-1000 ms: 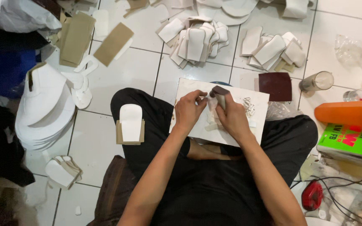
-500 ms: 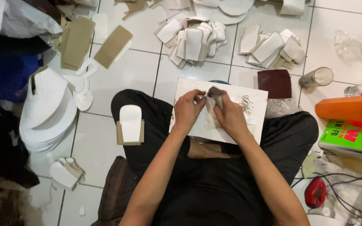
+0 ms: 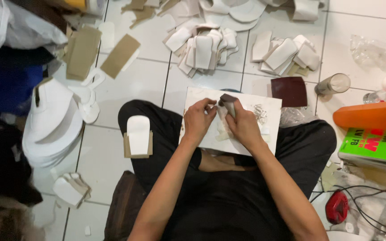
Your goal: The person sits on the floor and assembles small white shoe components by inserting metal clips into them. They use a hammer to tap the clips into place on a white board, then inspect the assembled parts by hand.
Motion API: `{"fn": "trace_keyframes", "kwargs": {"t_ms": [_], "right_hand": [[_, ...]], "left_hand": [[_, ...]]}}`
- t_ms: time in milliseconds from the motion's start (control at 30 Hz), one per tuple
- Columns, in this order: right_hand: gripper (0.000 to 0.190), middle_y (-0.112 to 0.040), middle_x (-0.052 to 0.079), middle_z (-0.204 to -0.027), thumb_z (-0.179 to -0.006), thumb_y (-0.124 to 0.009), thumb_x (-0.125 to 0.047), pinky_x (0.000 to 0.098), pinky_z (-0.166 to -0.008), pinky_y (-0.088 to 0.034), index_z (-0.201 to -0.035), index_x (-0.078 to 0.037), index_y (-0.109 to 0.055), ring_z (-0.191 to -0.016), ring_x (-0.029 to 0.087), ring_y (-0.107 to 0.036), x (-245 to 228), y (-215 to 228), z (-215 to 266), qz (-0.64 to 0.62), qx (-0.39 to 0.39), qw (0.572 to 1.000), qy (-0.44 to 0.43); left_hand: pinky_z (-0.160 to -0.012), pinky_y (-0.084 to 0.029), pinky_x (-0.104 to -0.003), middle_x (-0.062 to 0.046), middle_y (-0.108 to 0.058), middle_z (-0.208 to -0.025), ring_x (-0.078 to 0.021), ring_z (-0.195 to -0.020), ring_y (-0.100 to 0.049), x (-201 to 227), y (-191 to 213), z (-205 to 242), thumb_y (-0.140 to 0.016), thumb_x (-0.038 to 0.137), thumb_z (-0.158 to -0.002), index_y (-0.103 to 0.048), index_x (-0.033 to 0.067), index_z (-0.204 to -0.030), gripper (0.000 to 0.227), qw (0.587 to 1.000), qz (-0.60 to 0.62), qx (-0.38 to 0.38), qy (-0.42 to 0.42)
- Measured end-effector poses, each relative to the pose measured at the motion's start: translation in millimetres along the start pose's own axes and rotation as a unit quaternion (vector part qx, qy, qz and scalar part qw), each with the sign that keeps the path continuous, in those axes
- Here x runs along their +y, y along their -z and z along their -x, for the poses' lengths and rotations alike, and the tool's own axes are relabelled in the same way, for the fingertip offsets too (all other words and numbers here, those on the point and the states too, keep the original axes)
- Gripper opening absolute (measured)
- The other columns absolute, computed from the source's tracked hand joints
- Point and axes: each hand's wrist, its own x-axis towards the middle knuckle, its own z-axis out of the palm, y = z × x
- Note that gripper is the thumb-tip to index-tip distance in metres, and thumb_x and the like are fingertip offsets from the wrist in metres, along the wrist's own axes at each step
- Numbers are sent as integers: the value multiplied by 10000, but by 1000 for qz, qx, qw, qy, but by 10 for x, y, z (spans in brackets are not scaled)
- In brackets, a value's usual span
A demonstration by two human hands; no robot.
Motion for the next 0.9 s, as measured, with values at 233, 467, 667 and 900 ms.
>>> {"fn": "trace_keyframes", "kwargs": {"t_ms": [233,467,667,900], "right_hand": [[276,-646,183,-743,-877,-660,-262,455,-668,-498,-1103,-119,-593,-758,404,-656,19,411,428,-98,84,988,-79],[361,-640,227,-901,-822,-682,-221,480,-732,-482,-1134,-54,-610,-855,437,-628,78,645,1196,-90,139,980,-113],[286,-641,19,-883,-777,-756,-220,294,-762,-454,-1012,-102,-644,-835,182,-597,-3,503,1339,-6,150,988,-21],[332,-634,149,-826,-724,-709,-34,374,-689,-514,-1039,-50,-603,-734,253,-618,112,311,1233,-211,173,950,-155]], "left_hand": [[-671,-560,-449,-21,-632,-783,-297,-757,-686,198,132,101,-597,295,-872,-667,200,-986,164,995,-75,10,-59],[-681,-563,-457,-105,-581,-920,-341,-834,-670,241,133,-1,-672,59,-824,-685,74,-995,172,982,-101,-10,-160],[-697,-454,-244,-35,-574,-927,-137,-771,-564,88,197,-80,-599,-55,-817,-649,117,-874,188,965,215,-35,-148],[-753,-560,-266,-92,-707,-906,-124,-779,-667,297,405,231,-570,-51,-837,-715,44,-943,203,917,376,-110,-80]]}}
